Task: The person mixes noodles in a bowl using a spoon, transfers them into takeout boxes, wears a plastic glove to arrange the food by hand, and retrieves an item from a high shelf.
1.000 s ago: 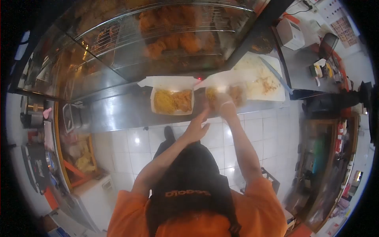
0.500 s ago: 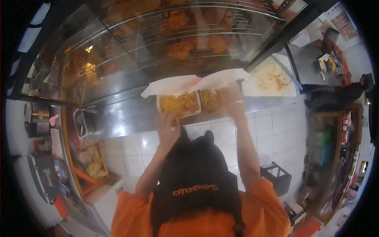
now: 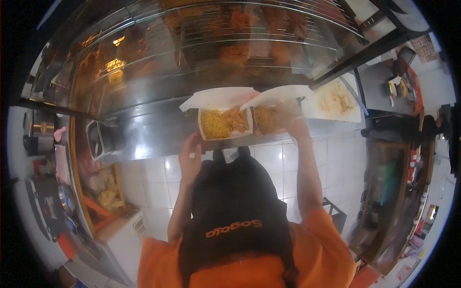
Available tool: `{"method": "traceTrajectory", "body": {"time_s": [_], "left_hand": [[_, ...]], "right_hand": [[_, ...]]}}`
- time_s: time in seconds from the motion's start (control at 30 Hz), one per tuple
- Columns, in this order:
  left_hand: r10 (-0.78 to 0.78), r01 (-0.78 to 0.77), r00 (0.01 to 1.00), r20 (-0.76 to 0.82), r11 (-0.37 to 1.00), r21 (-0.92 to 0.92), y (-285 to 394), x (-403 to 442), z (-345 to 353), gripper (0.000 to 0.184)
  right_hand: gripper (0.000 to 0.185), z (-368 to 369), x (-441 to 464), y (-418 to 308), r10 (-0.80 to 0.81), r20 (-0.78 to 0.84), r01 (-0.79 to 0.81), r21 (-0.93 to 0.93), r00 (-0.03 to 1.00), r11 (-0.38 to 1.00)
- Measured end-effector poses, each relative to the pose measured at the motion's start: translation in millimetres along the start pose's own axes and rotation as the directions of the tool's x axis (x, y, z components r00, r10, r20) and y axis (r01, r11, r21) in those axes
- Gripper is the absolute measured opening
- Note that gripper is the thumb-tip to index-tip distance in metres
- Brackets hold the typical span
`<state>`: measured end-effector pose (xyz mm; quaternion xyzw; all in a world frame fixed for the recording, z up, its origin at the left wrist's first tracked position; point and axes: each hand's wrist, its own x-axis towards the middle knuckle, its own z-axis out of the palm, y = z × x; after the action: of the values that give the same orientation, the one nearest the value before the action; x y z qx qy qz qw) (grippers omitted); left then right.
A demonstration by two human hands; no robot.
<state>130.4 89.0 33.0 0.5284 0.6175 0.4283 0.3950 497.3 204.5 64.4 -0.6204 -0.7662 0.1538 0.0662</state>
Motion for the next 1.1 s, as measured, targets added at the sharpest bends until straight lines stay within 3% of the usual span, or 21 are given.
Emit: {"method": "traceTrajectory", "body": {"time_s": [0.07,0.17,0.23,0.27,0.3,0.37,0.43,0.5,0.53,0.6,0.63,0.67,0.73,0.77,0.8,0.87,0.9,0.97,1.1], "left_hand": [[-0.019,0.02,0.997,-0.071,1.0,0.016,-15.5,-12.6,-9.2,0.035],[-0.053,0.063,0.98,-0.19,0.997,0.05,-34.1,-34.5,-23.2,0.032],[-0.081,0.106,0.953,-0.292,0.992,0.069,-34.5,-46.4,-31.3,0.028],[-0.088,0.115,0.944,-0.318,0.991,0.069,-40.3,-51.3,-35.0,0.028],[-0.123,0.152,0.928,-0.353,0.987,0.055,-50.8,-60.1,-41.0,0.027],[-0.153,0.185,0.905,-0.398,0.982,0.043,-64.9,-68.2,-44.9,0.023],[-0.172,0.201,0.902,-0.395,0.979,0.034,-62.4,-72.2,-43.2,0.023],[-0.186,0.209,0.907,-0.378,0.978,0.02,-52.0,-71.6,-36.1,0.022],[-0.189,0.213,0.902,-0.388,0.977,0.019,-51.6,-75.2,-33.1,0.022],[-0.143,0.169,0.918,-0.371,0.985,0.039,-52.4,-80.9,-29.9,0.022],[-0.157,0.181,0.904,-0.397,0.983,0.023,-51.5,-85.0,-27.6,0.022],[-0.164,0.187,0.897,-0.411,0.982,0.016,-52.9,-89.5,-27.7,0.022],[-0.22,0.27,0.879,-0.422,0.961,0.062,-58.1,-102.7,-30.4,0.022],[-0.226,0.275,0.874,-0.43,0.96,0.055,-61.8,-107.7,-31.8,0.022],[-0.251,0.306,0.859,-0.446,0.951,0.054,-66.1,-112.6,-33.5,0.022],[-0.282,0.343,0.84,-0.464,0.938,0.049,-72.9,-122.2,-37.4,0.022],[-0.28,0.341,0.834,-0.475,0.939,0.043,-75.8,-125.3,-40.4,0.022],[-0.277,0.336,0.829,-0.486,0.941,0.038,-78.1,-125.6,-46.4,0.022],[-0.276,0.338,0.818,-0.505,0.941,0.033,-84.6,-121.7,-56.0,0.023]], "right_hand": [[0.026,0.8,2.8,12.4,-0.013,0.031,0.019,-0.219,0.999,0.976],[0.024,12.1,0.5,26.1,-0.193,0.063,0.203,-0.249,0.979,0.947],[0.029,2.5,3.6,27.1,-0.065,0.093,0.095,-0.382,0.994,0.919],[0.029,6.9,8.6,24.4,-0.092,0.1,0.123,-0.38,0.991,0.917],[0.029,17.4,6.6,17.3,-0.26,-0.014,0.216,-0.515,0.965,0.829],[0.021,21.4,4.3,-23.2,-0.423,-0.206,0.37,-0.251,0.882,0.894],[0.014,11.6,6.0,-91.2,-0.496,-0.319,0.525,0.006,0.807,0.851],[0.012,18.7,18.6,-134.0,-0.617,-0.035,0.615,-0.055,0.786,0.786],[0.012,30.6,22.7,-144.7,-0.626,-0.032,0.625,-0.052,0.779,0.779],[0.012,68.9,32.0,-152.2,-0.494,0.015,0.493,0.041,0.869,0.869],[0.01,83.1,39.7,-147.2,-0.564,0.034,0.563,-0.113,0.825,0.818],[0.01,79.8,44.8,-146.5,-0.576,0.041,0.577,-0.114,0.816,0.809],[0.012,60.1,45.8,-148.7,-0.61,0.034,0.61,0.003,0.792,0.792],[0.015,36.5,42.3,-152.7,-0.651,-0.123,0.662,0.089,0.749,0.744],[0.015,24.7,40.6,-156.9,-0.658,-0.117,0.667,0.089,0.744,0.739],[0.02,6.6,36.7,-165.5,-0.341,0.014,0.315,0.35,0.94,0.882],[0.02,-10.7,36.5,-173.2,-0.342,0.016,0.316,0.35,0.939,0.882],[0.029,-51.4,39.7,-188.8,-0.277,0.04,0.211,0.546,0.96,0.811],[0.026,-101.3,32.6,-199.4,-0.23,0.12,0.101,0.645,0.966,0.757]]}}
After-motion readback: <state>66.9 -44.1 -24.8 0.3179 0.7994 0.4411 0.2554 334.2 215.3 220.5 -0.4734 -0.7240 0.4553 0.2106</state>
